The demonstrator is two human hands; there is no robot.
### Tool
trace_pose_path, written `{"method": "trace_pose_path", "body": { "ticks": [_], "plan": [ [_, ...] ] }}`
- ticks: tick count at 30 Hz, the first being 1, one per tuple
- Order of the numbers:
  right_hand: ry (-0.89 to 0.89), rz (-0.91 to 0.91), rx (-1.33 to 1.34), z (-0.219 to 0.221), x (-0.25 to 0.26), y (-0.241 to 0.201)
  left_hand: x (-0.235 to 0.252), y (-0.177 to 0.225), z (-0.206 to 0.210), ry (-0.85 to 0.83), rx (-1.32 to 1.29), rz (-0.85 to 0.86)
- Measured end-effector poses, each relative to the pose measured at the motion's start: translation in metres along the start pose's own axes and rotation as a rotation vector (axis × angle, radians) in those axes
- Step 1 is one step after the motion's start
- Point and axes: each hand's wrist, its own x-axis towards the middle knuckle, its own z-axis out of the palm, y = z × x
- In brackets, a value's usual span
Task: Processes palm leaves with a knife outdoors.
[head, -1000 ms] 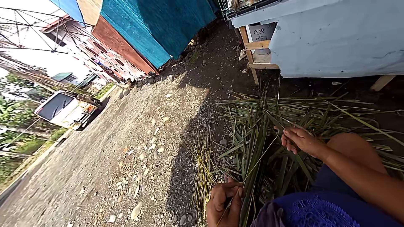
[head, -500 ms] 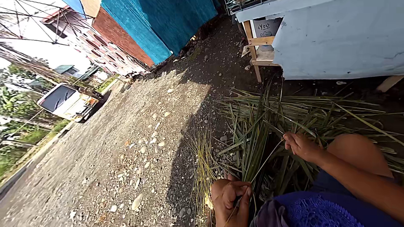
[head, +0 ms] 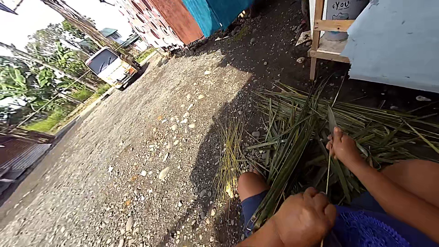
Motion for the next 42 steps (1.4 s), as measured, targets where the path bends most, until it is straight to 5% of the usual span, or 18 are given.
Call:
{"method": "trace_pose_path", "body": {
  "ticks": [5,12,18,22,27,33,38,42],
  "plan": [
    [0.154,0.364,0.335,-0.029,0.043,0.035,-0.003,0.011,-0.008,0.058,-0.121,0.039],
    [-0.204,0.290,0.006,-0.047,0.016,0.049,-0.041,-0.052,-0.065,0.336,-0.017,-0.579],
    [-0.254,0.209,-0.061,-0.055,0.000,0.036,-0.091,-0.087,-0.156,0.829,0.231,-0.691],
    [-0.266,0.221,0.039,-0.055,-0.014,0.039,-0.125,-0.124,-0.174,0.969,0.416,-0.842],
    [-0.336,0.306,0.047,-0.042,-0.015,0.057,-0.148,-0.164,-0.151,0.800,0.611,-1.174],
    [-0.340,0.419,-0.029,-0.038,0.003,0.064,-0.163,-0.168,-0.072,0.234,0.167,-1.632],
    [-0.337,0.438,-0.062,-0.035,0.015,0.064,-0.185,-0.171,-0.003,-0.351,-0.007,-1.725],
    [-0.354,0.422,-0.140,-0.031,0.025,0.071,-0.184,-0.182,0.002,-0.347,0.024,-1.698]
  ]
}}
